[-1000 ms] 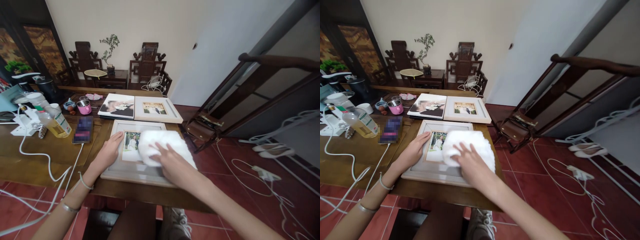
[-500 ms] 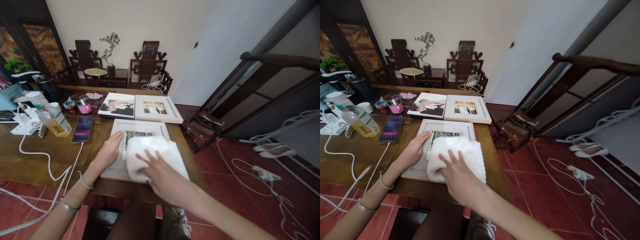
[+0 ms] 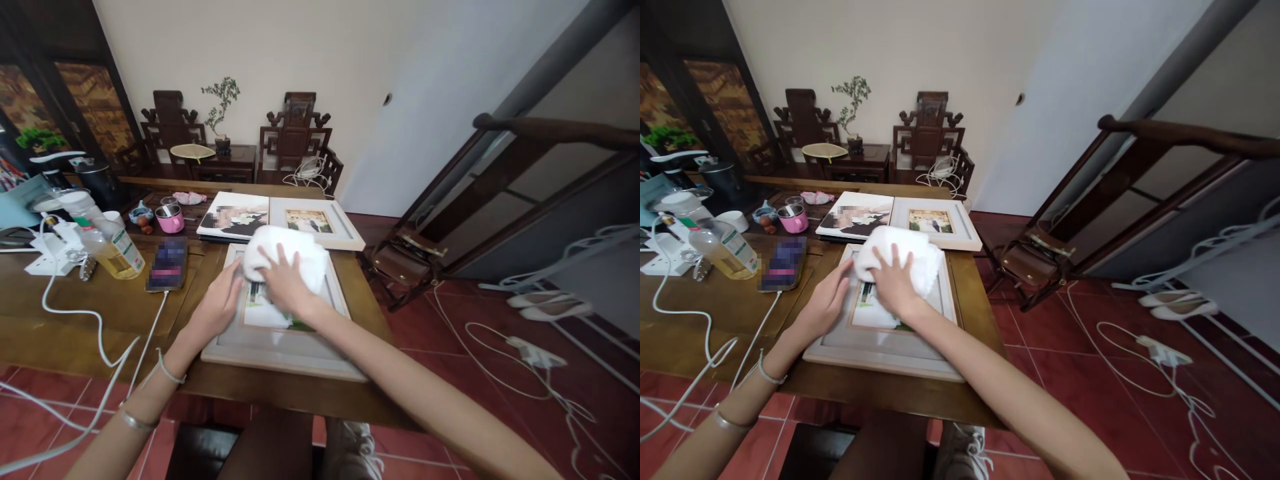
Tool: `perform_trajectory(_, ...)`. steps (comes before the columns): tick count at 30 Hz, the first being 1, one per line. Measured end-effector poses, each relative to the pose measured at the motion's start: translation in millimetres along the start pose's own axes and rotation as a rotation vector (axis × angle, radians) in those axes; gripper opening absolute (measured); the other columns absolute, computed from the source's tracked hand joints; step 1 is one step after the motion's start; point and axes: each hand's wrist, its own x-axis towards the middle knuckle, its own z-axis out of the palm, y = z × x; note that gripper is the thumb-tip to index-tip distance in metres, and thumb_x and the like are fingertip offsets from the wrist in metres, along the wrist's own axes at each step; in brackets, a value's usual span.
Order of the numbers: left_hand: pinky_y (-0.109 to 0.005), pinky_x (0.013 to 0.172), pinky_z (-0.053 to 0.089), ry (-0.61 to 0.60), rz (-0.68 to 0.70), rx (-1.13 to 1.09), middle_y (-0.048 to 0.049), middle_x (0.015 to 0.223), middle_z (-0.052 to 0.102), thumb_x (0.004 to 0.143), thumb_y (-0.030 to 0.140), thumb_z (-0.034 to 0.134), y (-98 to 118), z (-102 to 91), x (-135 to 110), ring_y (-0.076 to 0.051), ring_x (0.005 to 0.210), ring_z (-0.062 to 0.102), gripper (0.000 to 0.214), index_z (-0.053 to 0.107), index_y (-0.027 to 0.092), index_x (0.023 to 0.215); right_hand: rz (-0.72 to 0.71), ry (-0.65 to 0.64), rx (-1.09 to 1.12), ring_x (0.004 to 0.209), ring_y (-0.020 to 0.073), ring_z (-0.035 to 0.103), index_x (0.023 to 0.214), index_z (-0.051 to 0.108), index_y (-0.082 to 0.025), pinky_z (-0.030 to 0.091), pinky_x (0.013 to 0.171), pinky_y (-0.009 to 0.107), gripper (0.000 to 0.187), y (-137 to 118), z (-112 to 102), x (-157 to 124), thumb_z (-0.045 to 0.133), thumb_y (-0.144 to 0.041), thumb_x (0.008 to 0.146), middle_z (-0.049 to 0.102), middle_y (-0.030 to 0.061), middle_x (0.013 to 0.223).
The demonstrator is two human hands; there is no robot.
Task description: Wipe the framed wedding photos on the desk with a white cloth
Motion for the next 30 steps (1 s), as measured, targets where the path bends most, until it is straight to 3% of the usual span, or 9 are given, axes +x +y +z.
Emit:
perform_trajectory(2, -0.046, 0.115, 0.036, 0.089, -0.043, -0.027, -0.0188, 0.143, 0.053, 0.101, 0.039, 0.031, 2, -0.6, 0, -0.026, 0.134, 0.049, 0.052, 0.046, 0.008, 0.139, -0.119, -0.046, 0.034, 0.146, 0.0486, 0.006, 0.133, 0.059, -0.017, 0.016, 0.109, 0.077, 0.053, -15, 0, -4, 0.046, -0.003, 0.083, 0.017, 0.0070, 0.164)
perform_trajectory(5, -0.047, 0.111, 0.041, 0.192, -0.093, -0.084, -0.0191, 0.135, 0.059, 0.102, 0.041, 0.026, 3, -1.4, -1, -0.026, 0.127, 0.055, 0.052, 0.049, 0.008, 0.135, -0.228, -0.108, 0.097, 0.145, 0.0501, 0.009, 0.131, 0.061, -0.013, 0.018, 0.109, 0.076, 0.051, -35, -8, -32, 0.048, -0.005, 0.083, 0.020, 0.0108, 0.163)
perform_trajectory(10, -0.045, 0.110, 0.042, 0.136, -0.045, -0.015, -0.0171, 0.130, 0.063, 0.101, 0.038, 0.030, -2, -1.4, 0, -0.025, 0.125, 0.057, 0.046, 0.055, 0.011, 0.129, -0.398, -0.349, 0.210, 0.146, 0.0450, 0.009, 0.131, 0.063, -0.019, 0.017, 0.113, 0.072, 0.058, -36, -33, -92, 0.049, -0.002, 0.077, 0.023, 0.0066, 0.162)
perform_trajectory(13, -0.046, 0.116, 0.035, -0.023, 0.030, 0.119, -0.0194, 0.143, 0.053, 0.098, 0.035, 0.039, -8, 1.2, 0, -0.027, 0.136, 0.047, 0.045, 0.055, 0.008, 0.131, -0.323, -0.447, 0.236, 0.147, 0.0418, 0.008, 0.128, 0.065, -0.020, 0.016, 0.115, 0.069, 0.062, -23, -48, -120, 0.049, 0.002, 0.073, 0.022, 0.0049, 0.162)
perform_trajectory(17, -0.049, 0.119, 0.030, -0.189, 0.062, 0.234, -0.0165, 0.154, 0.041, 0.099, 0.030, 0.035, -16, 5.9, -2, -0.026, 0.146, 0.033, 0.048, 0.048, 0.010, 0.140, -0.096, -0.498, 0.185, 0.147, 0.0394, 0.011, 0.125, 0.068, -0.019, 0.017, 0.115, 0.068, 0.067, 3, -57, -139, 0.044, 0.008, 0.068, 0.026, 0.0062, 0.160)
perform_trajectory(21, -0.048, 0.119, 0.030, -0.231, 0.096, 0.263, -0.0138, 0.155, 0.040, 0.096, 0.017, 0.034, -20, 7.8, -3, -0.022, 0.146, 0.031, 0.048, 0.047, 0.014, 0.142, 0.037, -0.342, 0.122, 0.148, 0.0353, 0.009, 0.128, 0.064, -0.016, 0.017, 0.116, 0.066, 0.068, 36, -43, -125, 0.039, 0.008, 0.070, 0.027, 0.0083, 0.159)
perform_trajectory(25, -0.049, 0.119, 0.030, -0.217, 0.096, 0.252, -0.0149, 0.154, 0.041, 0.086, 0.003, 0.035, -23, 8.3, -4, -0.022, 0.146, 0.031, 0.058, 0.048, 0.012, 0.141, 0.079, -0.078, 0.038, 0.148, 0.0355, 0.014, 0.131, 0.061, -0.013, 0.025, 0.113, 0.067, 0.064, 70, -17, -80, 0.038, 0.006, 0.075, 0.028, 0.0107, 0.159)
perform_trajectory(28, -0.049, 0.119, 0.030, -0.193, 0.080, 0.224, -0.0144, 0.153, 0.042, 0.080, -0.002, 0.036, -24, 9.2, -4, -0.022, 0.145, 0.033, 0.063, 0.050, 0.013, 0.140, 0.091, 0.055, -0.046, 0.147, 0.0394, 0.017, 0.129, 0.063, -0.012, 0.025, 0.112, 0.068, 0.057, 79, -3, -49, 0.042, 0.003, 0.078, 0.031, 0.0123, 0.158)
perform_trajectory(30, -0.050, 0.119, 0.031, -0.175, 0.065, 0.211, -0.0143, 0.152, 0.044, 0.079, -0.003, 0.035, -25, 9.9, -5, -0.022, 0.145, 0.035, 0.064, 0.052, 0.013, 0.139, 0.080, 0.071, -0.090, 0.147, 0.0419, 0.017, 0.127, 0.064, -0.011, 0.021, 0.112, 0.069, 0.055, 75, 1, -44, 0.045, 0.002, 0.078, 0.032, 0.0129, 0.158)
